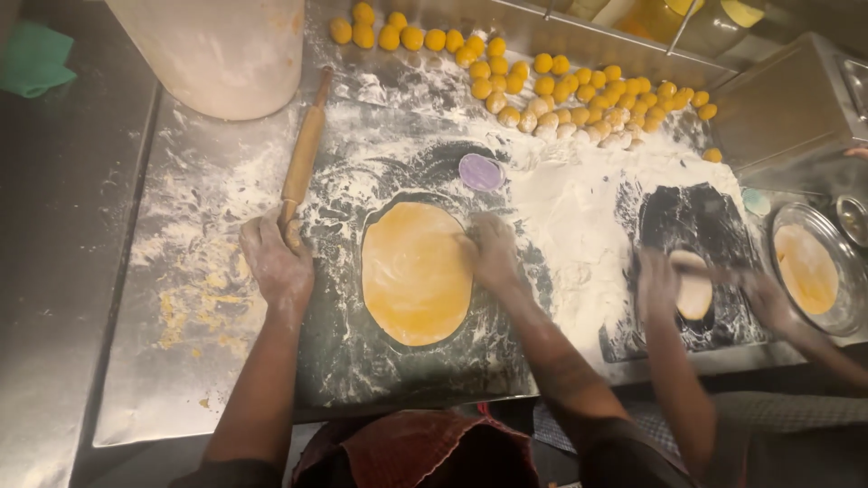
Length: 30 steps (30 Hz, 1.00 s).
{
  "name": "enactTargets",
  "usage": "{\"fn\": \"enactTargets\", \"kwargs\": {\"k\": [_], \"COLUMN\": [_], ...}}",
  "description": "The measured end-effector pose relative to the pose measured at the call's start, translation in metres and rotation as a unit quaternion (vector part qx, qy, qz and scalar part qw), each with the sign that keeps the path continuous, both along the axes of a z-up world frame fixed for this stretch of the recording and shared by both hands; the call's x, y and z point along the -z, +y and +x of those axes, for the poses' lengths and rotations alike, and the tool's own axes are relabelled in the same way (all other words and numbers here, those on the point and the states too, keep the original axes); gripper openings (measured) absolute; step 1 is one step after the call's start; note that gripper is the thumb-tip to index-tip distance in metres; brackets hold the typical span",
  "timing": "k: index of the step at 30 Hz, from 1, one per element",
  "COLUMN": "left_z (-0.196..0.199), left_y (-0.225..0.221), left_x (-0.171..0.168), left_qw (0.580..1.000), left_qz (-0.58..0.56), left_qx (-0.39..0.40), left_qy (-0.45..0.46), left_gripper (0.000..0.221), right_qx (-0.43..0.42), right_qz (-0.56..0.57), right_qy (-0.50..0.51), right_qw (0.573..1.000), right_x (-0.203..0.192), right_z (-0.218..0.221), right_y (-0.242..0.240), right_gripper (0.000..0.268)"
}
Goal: The person flattens yellow dough balls into round discs on a floured board using a wooden rolling pin, dusting each piece in flour and setting finished discs aside while another worker rolls dough alongside.
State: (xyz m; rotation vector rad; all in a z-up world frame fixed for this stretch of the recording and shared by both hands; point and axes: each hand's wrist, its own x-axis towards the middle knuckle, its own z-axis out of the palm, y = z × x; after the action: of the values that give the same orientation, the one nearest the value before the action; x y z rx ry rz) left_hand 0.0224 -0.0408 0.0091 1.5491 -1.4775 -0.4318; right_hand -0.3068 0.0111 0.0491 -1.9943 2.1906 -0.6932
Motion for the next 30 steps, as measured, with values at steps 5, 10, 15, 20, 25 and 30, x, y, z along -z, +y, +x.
{"fn": "enactTargets", "kwargs": {"k": [5,10,15,20,25,30], "left_z": [-0.001,-0.008,-0.059,-0.113,-0.146,-0.196], "left_y": [-0.005,0.023,0.077,0.078,0.063,0.089], "left_x": [0.026,0.015,0.015,0.039,0.067,0.041], "left_qw": [0.996,0.981,0.963,0.919,0.779,0.72], "left_qz": [-0.063,-0.167,-0.262,-0.162,-0.077,-0.006], "left_qx": [-0.041,-0.055,0.048,0.172,0.213,0.281], "left_qy": [-0.051,-0.077,0.049,0.315,0.585,0.634], "left_gripper": [0.031,0.022,0.03,0.045,0.058,0.06], "right_qx": [0.029,-0.016,0.011,-0.136,-0.142,-0.049], "right_qz": [0.032,0.007,0.191,0.047,0.136,0.028], "right_qy": [-0.077,-0.09,-0.138,-0.084,-0.302,-0.489], "right_qw": [0.996,0.996,0.972,0.986,0.933,0.87], "right_x": [0.045,0.04,0.003,-0.026,-0.052,0.013], "right_z": [-0.012,-0.009,0.011,0.063,0.09,0.041], "right_y": [-0.047,-0.053,-0.049,0.013,0.08,0.097], "right_gripper": [0.022,0.016,0.026,0.02,0.019,0.033]}}
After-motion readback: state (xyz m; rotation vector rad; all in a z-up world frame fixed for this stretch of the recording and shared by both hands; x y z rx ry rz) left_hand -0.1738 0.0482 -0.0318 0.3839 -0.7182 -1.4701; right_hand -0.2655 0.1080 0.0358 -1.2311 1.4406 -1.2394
